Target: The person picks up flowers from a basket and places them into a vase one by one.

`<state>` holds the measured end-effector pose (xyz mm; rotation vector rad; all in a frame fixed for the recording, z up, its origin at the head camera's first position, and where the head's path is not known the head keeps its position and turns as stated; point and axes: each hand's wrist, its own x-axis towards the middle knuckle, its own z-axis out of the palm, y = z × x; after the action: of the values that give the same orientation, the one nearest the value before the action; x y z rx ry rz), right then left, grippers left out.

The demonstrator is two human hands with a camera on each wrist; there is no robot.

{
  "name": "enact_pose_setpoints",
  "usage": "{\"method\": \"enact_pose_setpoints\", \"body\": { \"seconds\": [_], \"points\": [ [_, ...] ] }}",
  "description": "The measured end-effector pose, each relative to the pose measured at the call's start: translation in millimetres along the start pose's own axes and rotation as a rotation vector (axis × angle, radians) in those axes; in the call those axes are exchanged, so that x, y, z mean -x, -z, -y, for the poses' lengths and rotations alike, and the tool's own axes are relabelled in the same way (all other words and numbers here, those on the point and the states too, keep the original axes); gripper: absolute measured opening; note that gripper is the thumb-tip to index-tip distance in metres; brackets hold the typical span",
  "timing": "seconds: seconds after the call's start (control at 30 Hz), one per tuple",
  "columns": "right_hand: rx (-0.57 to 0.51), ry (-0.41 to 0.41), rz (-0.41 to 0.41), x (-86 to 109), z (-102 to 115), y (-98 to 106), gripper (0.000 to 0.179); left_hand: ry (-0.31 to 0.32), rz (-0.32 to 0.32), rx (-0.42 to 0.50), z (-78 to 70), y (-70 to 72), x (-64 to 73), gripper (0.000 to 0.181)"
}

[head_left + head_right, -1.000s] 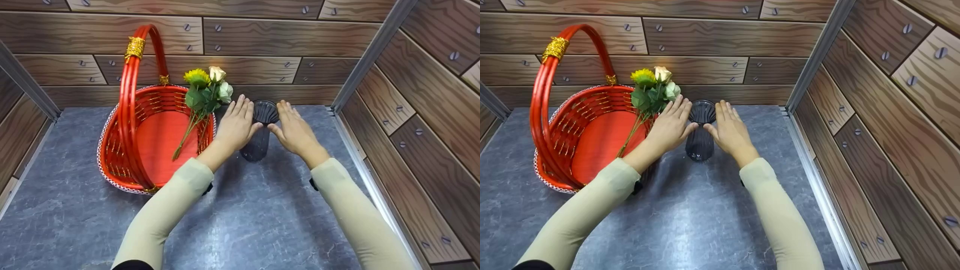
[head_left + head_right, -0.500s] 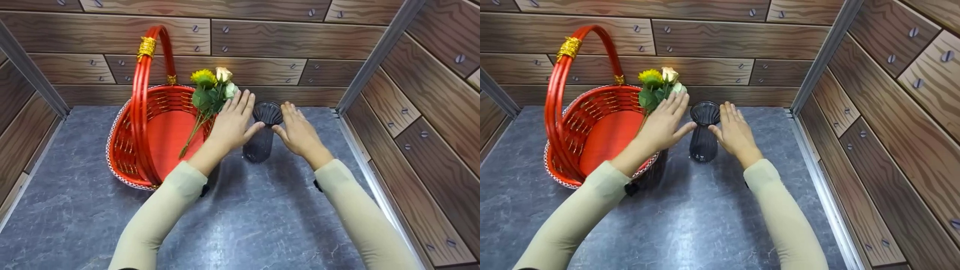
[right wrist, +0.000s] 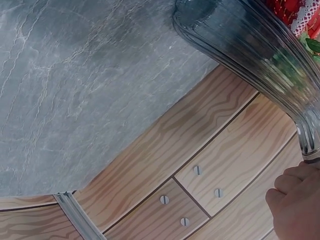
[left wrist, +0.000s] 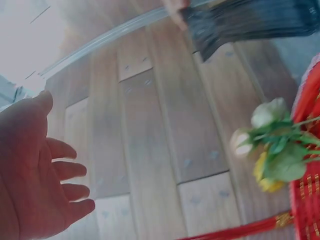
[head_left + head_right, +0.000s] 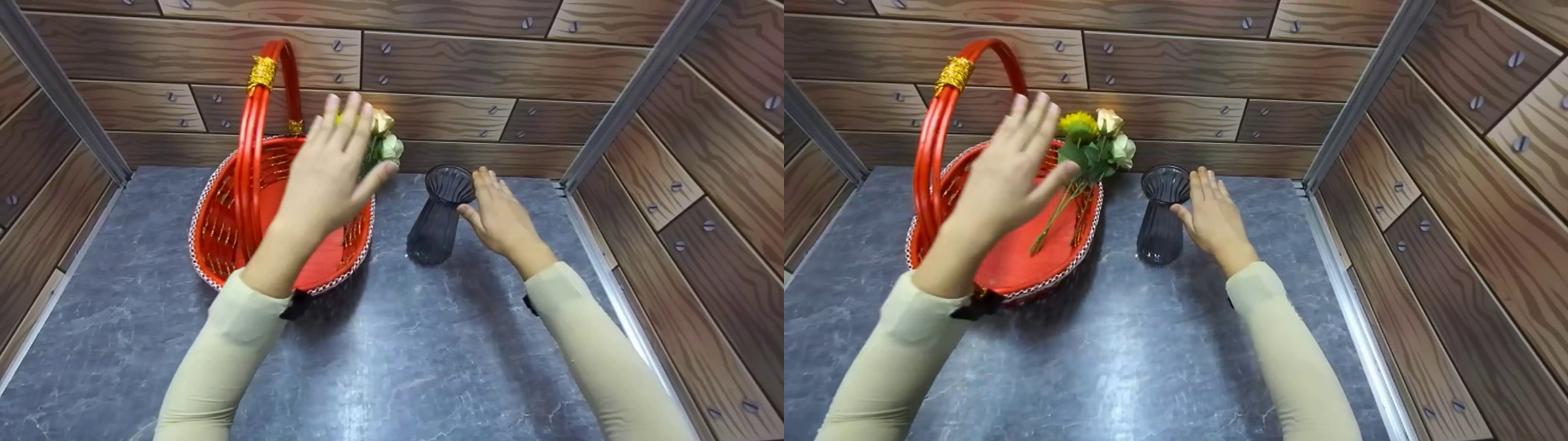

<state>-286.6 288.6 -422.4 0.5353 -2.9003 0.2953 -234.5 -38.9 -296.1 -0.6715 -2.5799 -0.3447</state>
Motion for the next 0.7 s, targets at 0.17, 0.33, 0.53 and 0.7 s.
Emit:
{"method": "enact_pose_setpoints", "body": {
  "seconds": [0.17, 0.33, 0.53, 0.7],
  "points": [
    [0.008, -0.005, 0.001, 1.2, -0.9, 1.9, 0.083, 0.063, -0.089, 0.035, 8.5, 26.5, 4.1, 0.081],
    [0.007, -0.015, 0.009, 2.9, 2.5, -1.1, 0.082, 0.089, -0.259, 0.098, 32.6, 46.3, 23.4, 0.076],
    [0.009, -0.026, 0.001, 5.6, 2.0, -1.2, 0.082, 0.182, -0.422, 0.212, 72.0, 44.5, 57.1, 0.072],
    [0.018, -0.021, -0.010, 1.9, 1.7, 0.4, 0.082, 0.295, -0.475, 0.251, 109.0, 33.6, 87.2, 0.068]
  ]
}}
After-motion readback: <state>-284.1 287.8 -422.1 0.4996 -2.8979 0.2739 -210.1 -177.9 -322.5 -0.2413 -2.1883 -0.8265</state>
